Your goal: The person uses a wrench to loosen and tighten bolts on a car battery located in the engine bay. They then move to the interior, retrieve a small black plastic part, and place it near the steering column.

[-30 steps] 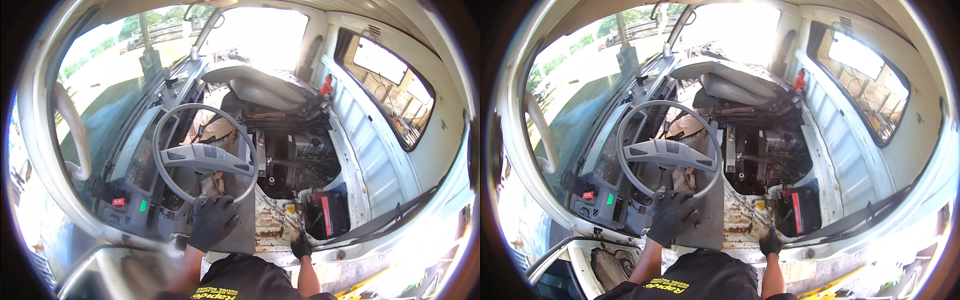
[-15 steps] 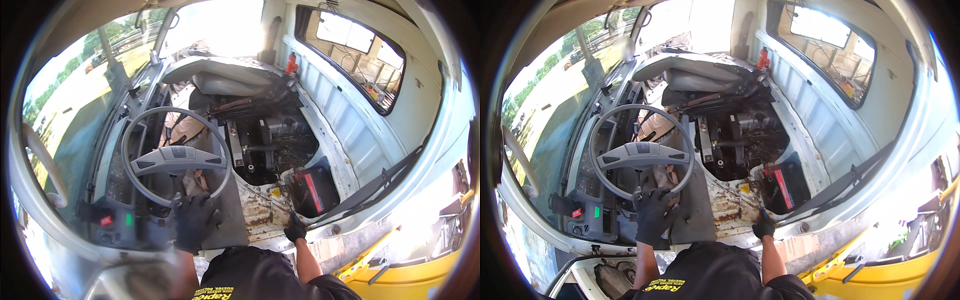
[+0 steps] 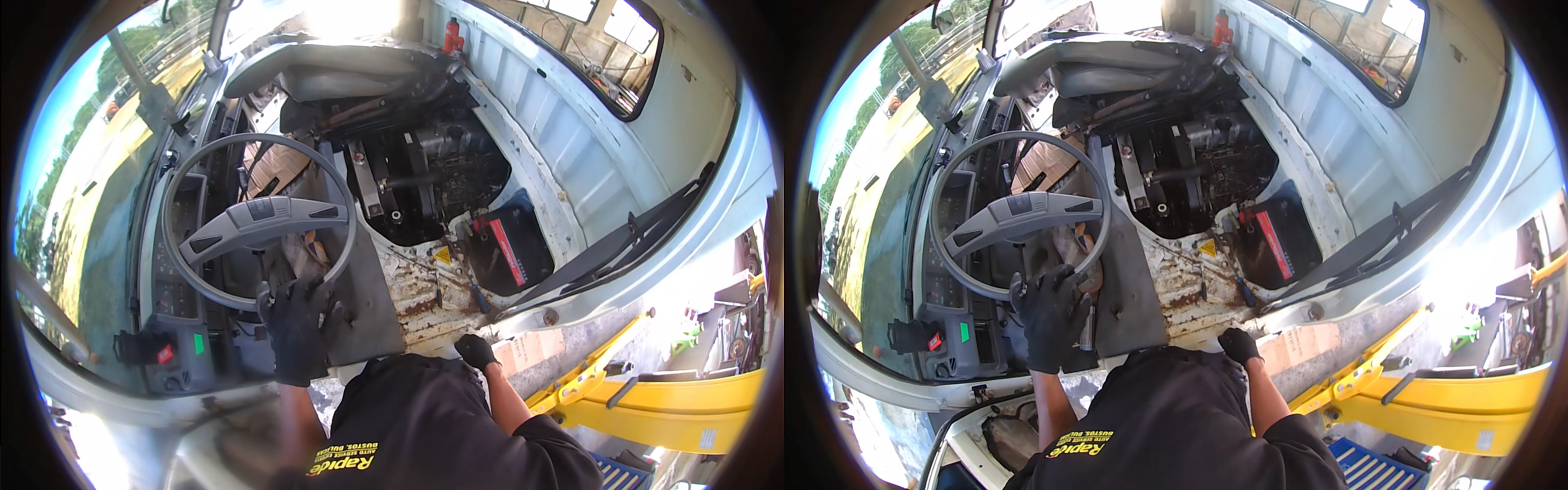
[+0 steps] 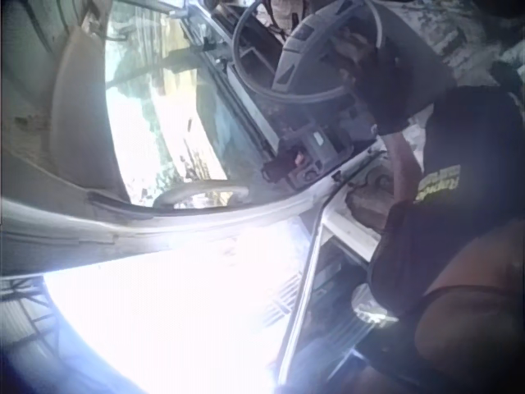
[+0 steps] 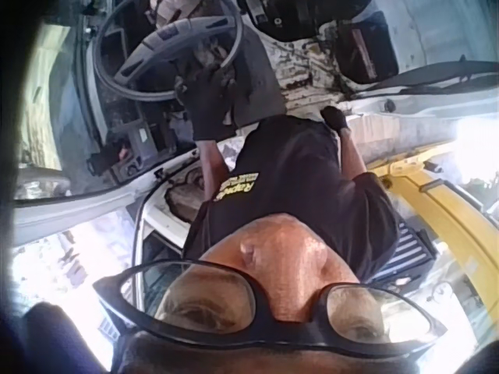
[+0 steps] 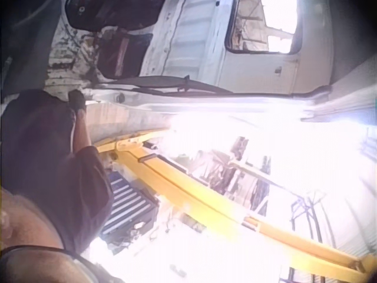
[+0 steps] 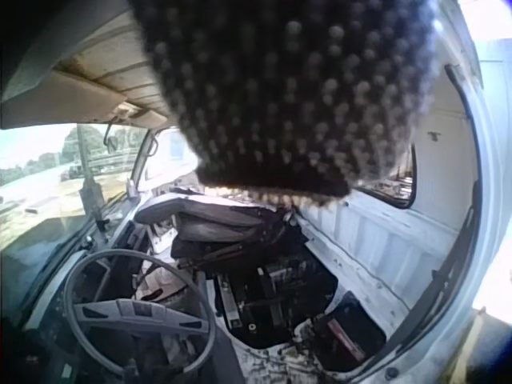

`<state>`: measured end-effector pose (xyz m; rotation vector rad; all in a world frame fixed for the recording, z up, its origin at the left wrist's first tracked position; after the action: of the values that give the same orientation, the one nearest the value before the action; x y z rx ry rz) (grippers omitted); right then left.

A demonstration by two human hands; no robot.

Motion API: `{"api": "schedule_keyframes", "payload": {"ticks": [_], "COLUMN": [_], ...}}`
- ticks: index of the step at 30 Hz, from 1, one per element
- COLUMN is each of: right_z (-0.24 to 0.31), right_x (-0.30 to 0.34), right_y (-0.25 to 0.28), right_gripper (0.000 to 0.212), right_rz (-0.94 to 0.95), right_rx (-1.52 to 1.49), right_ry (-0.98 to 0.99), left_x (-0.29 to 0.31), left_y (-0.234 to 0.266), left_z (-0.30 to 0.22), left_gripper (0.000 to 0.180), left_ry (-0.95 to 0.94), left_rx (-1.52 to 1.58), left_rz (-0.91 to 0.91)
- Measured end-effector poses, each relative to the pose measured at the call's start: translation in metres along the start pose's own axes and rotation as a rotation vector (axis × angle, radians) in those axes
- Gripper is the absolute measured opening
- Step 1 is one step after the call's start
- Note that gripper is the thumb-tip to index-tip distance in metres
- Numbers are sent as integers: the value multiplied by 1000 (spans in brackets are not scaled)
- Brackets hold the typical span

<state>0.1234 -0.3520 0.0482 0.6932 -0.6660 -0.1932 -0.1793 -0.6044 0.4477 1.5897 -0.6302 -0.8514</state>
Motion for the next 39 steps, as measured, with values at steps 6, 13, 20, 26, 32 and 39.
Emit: {"api": "schedule_keyframes", "payload": {"ticks": [6, 13, 20, 26, 32, 39], "right_z": [30, 42, 41, 26, 8, 29], "right_x": [7, -35, -79, -110, -139, -159], "right_y": [-10, 23, 47, 77, 61, 58], "right_gripper": [31, 24, 18, 25, 14, 17], "right_rz": [-100, -201, -351, -535, -565, -538], "right_rx": [-132, 56, 177, 81, 444, 620], "right_ry": [-2, -25, 77, -36, -150, -140], "left_x": [1, -1, 16, 19, -5, -93], "left_y": [-1, 3, -37, -125, -215, -462], "left_z": [1, -10, -26, -48, -28, 125], "left_gripper": [36, 30, 23, 23, 25, 40], "left_ry": [16, -38, -441, -408, -202, 419], "left_rx": [-56, -63, 624, 645, 763, 309], "left_rz": [29, 27, 92, 474, 473, 119]}}
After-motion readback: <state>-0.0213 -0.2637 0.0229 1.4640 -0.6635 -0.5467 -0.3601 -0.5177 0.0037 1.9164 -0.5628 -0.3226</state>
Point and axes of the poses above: each hand's wrist, its own x-axis away from the middle knuckle, its own y-axis out of the back of the hand, z = x × y, the point moved 3 cm from there along -x, towards the middle knuckle, and after that the axes turned 12 degrees about z, right-handed, at the moved point
